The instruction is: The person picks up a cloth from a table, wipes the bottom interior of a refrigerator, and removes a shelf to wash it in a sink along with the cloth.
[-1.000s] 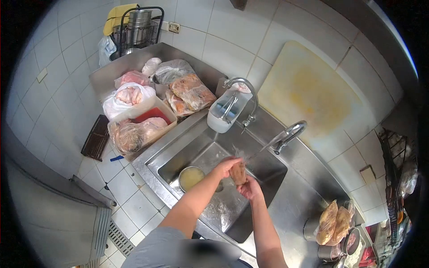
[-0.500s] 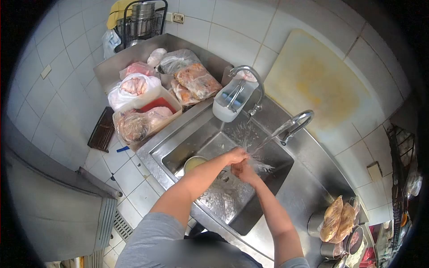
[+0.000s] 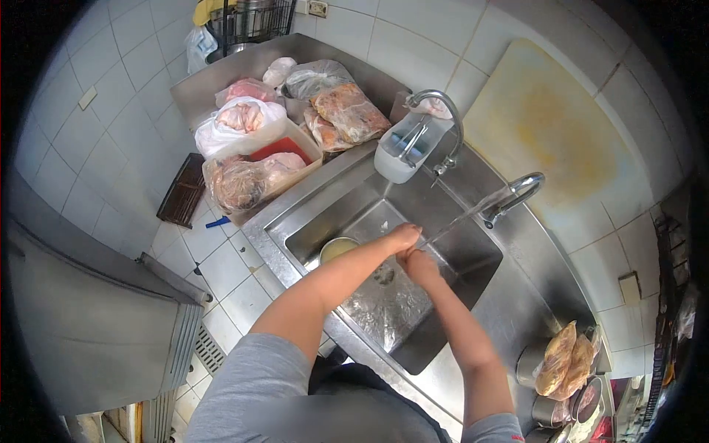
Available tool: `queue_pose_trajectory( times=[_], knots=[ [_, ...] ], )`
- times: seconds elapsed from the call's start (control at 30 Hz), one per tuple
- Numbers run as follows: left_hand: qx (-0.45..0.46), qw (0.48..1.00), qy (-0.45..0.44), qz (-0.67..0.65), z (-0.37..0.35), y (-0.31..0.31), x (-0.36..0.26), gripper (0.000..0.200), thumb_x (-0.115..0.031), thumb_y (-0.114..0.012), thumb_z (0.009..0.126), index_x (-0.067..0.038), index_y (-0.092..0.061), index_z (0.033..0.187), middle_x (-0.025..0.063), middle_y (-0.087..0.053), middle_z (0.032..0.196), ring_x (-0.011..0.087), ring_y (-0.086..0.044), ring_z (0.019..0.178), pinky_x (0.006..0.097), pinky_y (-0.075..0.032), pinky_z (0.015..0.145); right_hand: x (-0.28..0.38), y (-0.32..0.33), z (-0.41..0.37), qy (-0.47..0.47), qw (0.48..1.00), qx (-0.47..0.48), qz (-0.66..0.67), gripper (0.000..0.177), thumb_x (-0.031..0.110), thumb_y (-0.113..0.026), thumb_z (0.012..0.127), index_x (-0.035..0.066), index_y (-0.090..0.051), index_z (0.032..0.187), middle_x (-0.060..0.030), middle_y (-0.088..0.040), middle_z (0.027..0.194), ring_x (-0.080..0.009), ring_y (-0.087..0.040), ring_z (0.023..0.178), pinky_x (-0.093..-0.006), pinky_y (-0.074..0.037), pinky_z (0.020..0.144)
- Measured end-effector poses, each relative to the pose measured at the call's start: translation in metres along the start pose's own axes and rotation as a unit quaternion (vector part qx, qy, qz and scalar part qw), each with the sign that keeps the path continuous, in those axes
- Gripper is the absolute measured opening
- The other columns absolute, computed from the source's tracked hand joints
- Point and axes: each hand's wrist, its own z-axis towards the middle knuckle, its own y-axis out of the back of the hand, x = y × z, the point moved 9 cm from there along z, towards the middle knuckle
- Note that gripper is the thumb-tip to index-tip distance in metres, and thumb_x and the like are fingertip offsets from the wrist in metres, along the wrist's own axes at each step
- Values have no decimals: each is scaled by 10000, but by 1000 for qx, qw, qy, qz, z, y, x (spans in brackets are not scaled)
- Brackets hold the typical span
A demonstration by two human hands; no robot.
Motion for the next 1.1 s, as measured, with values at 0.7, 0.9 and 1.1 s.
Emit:
queue_pose_trajectory(
  times=[0.7, 0.9, 1.1],
  knots=[
    [95, 961, -210, 152, -17, 71, -63, 186, -259, -658, 639, -90, -651, 718, 97, -622, 667, 240, -611, 634, 323, -480, 610, 12, 22, 14, -176, 837, 54, 515, 741, 143, -687, 682, 182, -258, 1284, -51, -493, 1075, -195, -478, 1014, -404, -465, 726],
    [52, 949, -257, 173, -8, 81, -96, 348, -277, -650, 663, -115, -577, 962, 128, -584, 928, 268, -572, 837, 362, -451, 711, -1, 25, 31, -147, 762, -63, 627, 406, -10, -619, 655, 62, -421, 1002, -48, -551, 827, -182, -561, 735, -331, -475, 593],
    [-103, 876, -351, 315, -27, 172, -173, 313, -171, -594, 704, -146, -548, 1012, 86, -470, 962, 254, -483, 948, 395, -385, 775, 4, 173, 42, -115, 714, -368, 584, 274, 15, -627, 668, 44, -465, 887, -66, -531, 803, -159, -533, 740, -291, -446, 654]
  ],
)
